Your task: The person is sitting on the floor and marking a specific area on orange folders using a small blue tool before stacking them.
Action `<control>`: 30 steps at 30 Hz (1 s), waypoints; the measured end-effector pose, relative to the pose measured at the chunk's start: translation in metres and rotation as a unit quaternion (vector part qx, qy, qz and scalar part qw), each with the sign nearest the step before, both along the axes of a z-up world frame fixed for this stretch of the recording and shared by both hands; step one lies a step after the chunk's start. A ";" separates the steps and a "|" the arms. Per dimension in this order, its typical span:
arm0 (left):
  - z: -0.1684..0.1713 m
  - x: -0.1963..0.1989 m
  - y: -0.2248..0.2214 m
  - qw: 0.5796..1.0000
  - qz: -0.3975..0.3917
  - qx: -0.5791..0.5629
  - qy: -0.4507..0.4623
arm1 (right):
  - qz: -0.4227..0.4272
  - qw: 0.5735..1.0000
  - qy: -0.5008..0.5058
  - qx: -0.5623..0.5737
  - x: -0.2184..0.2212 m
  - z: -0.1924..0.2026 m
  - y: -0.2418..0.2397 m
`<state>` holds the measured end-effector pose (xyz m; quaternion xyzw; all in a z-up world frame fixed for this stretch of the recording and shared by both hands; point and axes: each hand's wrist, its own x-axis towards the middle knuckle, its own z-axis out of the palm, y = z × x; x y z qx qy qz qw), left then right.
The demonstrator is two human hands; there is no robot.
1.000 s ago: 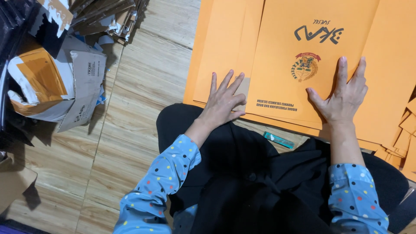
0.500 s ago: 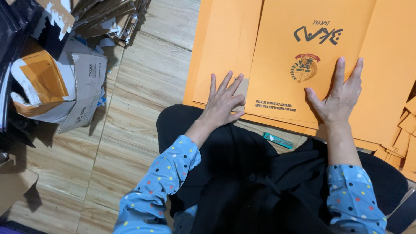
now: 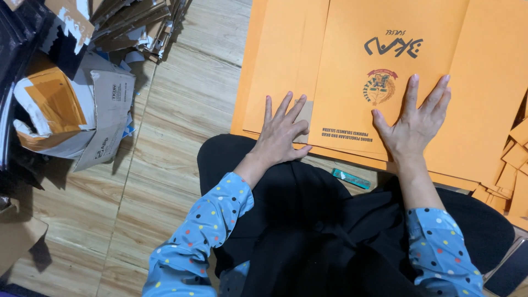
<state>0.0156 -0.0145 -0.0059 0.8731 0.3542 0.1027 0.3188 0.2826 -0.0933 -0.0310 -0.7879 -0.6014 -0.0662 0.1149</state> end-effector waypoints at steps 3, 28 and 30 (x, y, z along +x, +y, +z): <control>-0.008 0.002 -0.002 1.000 0.009 0.016 0.006 | -0.010 1.000 -0.001 -0.001 -0.001 -0.003 0.000; -0.012 0.002 -0.005 0.999 0.008 0.032 0.003 | -0.017 1.000 0.003 0.002 -0.002 -0.004 -0.001; -0.007 0.002 -0.006 0.998 0.005 0.054 0.008 | -0.017 1.000 -0.003 0.003 -0.002 -0.004 -0.001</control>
